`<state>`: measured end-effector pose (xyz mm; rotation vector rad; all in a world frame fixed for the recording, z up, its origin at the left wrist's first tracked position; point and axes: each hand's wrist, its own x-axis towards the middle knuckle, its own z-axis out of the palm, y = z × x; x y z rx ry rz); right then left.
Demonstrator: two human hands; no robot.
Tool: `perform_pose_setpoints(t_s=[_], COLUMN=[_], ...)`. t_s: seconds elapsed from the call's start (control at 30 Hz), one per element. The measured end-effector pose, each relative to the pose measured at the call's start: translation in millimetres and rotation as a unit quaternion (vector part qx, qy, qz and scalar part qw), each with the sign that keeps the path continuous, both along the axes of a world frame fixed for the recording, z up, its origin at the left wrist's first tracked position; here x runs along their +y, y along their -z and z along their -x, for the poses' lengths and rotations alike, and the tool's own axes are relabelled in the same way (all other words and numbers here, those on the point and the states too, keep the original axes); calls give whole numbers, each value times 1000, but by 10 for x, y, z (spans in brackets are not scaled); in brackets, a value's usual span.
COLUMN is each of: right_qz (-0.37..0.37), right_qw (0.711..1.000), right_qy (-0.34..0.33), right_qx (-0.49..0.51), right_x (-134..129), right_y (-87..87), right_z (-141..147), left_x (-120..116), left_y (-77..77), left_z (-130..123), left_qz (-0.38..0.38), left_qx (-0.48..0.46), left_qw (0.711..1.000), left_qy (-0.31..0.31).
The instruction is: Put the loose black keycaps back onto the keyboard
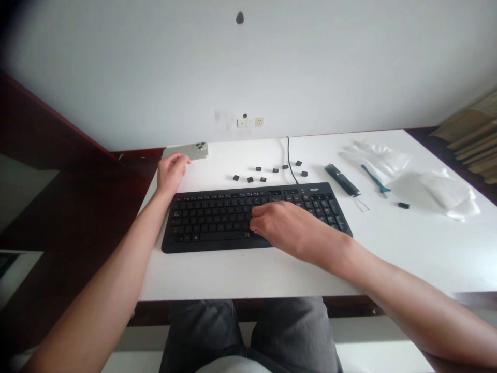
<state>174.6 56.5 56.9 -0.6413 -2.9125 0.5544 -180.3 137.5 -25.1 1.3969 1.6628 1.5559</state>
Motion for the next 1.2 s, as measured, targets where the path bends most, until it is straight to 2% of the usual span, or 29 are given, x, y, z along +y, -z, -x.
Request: perform_pose_setpoints(t_s=[0.1, 0.2, 0.37, 0.47, 0.63, 0.8, 0.87, 0.97, 1.07, 1.13, 1.2], right_qz=[-65, -85, -92, -93, 1, 83, 66, 0, -33, -24, -18], right_qw=[997, 995, 992, 992, 998, 995, 994, 977, 948, 937, 932], right_qy=[15, 30, 35, 13, 24, -20, 25, 168, 296, 340, 356], right_qx=[-42, -41, -79, -83, -51, 44, 84, 134, 111, 78, 58], right_x=[-180, -269, -255, -178, 37, 323, 505, 852, 1187, 1335, 1404], right_y=[-68, -80, -28, -9, -45, -68, -80, -82, -42, 0, 30], right_z=[29, 75, 144, 141, 99, -4, -126, -409, -726, -902, -1028], left_x=[-8, -17, -51, -65, -56, -45, -47, -31, 59, 167, 287], left_y=[8, 9, -25, -55, -68, -38, -33, -47, -83, -111, -137], left_z=[10, 17, 10, 1, 5, 40, 51, 47, 19, -3, -18], left_qz=[6, 14, 30, 33, 41, 43, 43, 44, 49, 46, 33], left_qx=[-5, -7, -8, -3, 11, 4, 2, 24, 98, 139, 149], left_qw=[1000, 1000, 999, 999, 999, 999, 999, 998, 993, 989, 988], left_qy=[2, 5, -4, -12, -9, -7, -9, -41, -43, -22, -14])
